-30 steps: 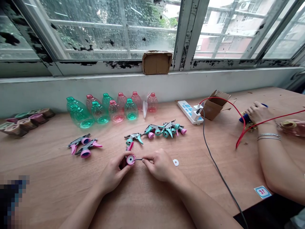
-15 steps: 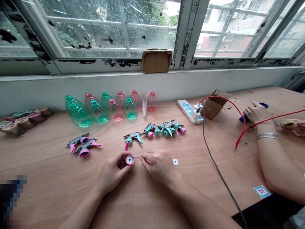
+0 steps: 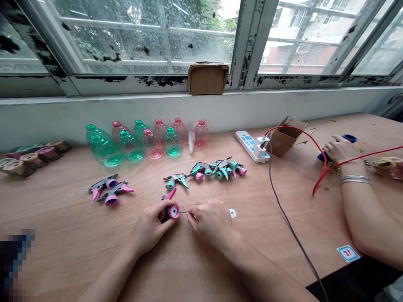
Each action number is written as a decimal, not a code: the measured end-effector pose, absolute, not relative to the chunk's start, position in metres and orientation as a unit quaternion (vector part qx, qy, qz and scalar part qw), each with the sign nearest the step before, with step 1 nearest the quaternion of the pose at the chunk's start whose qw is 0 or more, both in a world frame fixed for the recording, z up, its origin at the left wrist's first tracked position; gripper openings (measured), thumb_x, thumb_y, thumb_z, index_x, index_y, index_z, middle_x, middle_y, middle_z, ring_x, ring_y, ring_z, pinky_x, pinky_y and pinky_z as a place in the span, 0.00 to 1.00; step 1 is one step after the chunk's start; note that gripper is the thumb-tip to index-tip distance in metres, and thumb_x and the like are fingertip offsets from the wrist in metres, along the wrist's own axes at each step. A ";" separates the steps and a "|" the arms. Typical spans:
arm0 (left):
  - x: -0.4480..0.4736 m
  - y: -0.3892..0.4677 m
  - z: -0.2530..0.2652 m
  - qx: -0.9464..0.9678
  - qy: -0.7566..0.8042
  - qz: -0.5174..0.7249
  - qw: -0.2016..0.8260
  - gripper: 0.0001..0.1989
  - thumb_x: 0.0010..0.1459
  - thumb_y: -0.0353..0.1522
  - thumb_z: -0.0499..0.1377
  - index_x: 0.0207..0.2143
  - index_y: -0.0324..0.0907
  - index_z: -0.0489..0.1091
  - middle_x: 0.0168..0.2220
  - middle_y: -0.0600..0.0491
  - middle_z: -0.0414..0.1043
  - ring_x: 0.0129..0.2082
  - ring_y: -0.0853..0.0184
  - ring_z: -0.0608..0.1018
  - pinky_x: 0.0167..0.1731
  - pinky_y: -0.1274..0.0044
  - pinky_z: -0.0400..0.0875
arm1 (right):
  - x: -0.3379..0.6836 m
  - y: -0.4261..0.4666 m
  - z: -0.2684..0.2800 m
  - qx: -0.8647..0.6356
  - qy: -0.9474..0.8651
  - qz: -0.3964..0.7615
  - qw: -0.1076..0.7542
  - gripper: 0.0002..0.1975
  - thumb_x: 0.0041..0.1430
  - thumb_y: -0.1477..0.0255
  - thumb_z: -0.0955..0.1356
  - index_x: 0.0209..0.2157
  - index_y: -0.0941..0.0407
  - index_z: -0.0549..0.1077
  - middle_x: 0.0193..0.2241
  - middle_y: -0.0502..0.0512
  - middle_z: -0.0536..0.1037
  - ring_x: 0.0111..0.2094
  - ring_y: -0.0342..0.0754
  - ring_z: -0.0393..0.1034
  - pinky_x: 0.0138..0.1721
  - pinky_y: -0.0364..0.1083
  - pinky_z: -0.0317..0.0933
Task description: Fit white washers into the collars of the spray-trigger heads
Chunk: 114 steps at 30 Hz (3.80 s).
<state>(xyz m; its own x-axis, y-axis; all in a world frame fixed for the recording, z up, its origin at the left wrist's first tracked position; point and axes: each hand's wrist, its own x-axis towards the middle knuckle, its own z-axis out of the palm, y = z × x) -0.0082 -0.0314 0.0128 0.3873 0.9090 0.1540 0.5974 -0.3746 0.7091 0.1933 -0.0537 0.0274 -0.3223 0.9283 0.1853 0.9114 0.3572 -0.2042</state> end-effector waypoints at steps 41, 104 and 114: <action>-0.011 -0.030 0.016 0.785 0.468 0.253 0.317 0.07 0.58 0.30 0.58 0.40 0.45 0.72 0.32 0.57 0.74 0.29 0.69 0.71 0.31 0.79 0.62 | 0.196 -0.042 0.017 -0.510 -0.838 0.116 0.157 0.12 0.67 0.66 0.62 0.42 0.48 0.77 0.35 0.51 0.79 0.34 0.45 0.71 0.30 0.44 0.48; 0.001 -0.041 0.005 0.762 0.579 0.267 0.114 0.08 0.57 0.39 0.59 0.30 0.46 0.67 0.23 0.58 0.73 0.21 0.67 0.74 0.22 0.78 0.61 | 0.169 -0.060 0.027 -0.570 -0.806 0.034 0.156 0.12 0.64 0.74 0.62 0.29 0.54 0.74 0.27 0.52 0.79 0.27 0.47 0.71 0.24 0.45 0.43; -0.004 -0.039 0.003 0.801 0.527 0.247 0.140 0.05 0.59 0.37 0.57 0.34 0.45 0.67 0.30 0.55 0.76 0.30 0.64 0.78 0.29 0.77 0.65 | 0.188 -0.041 0.033 -0.522 -0.845 0.028 0.114 0.11 0.61 0.71 0.64 0.27 0.54 0.76 0.24 0.52 0.80 0.23 0.44 0.69 0.24 0.46 0.38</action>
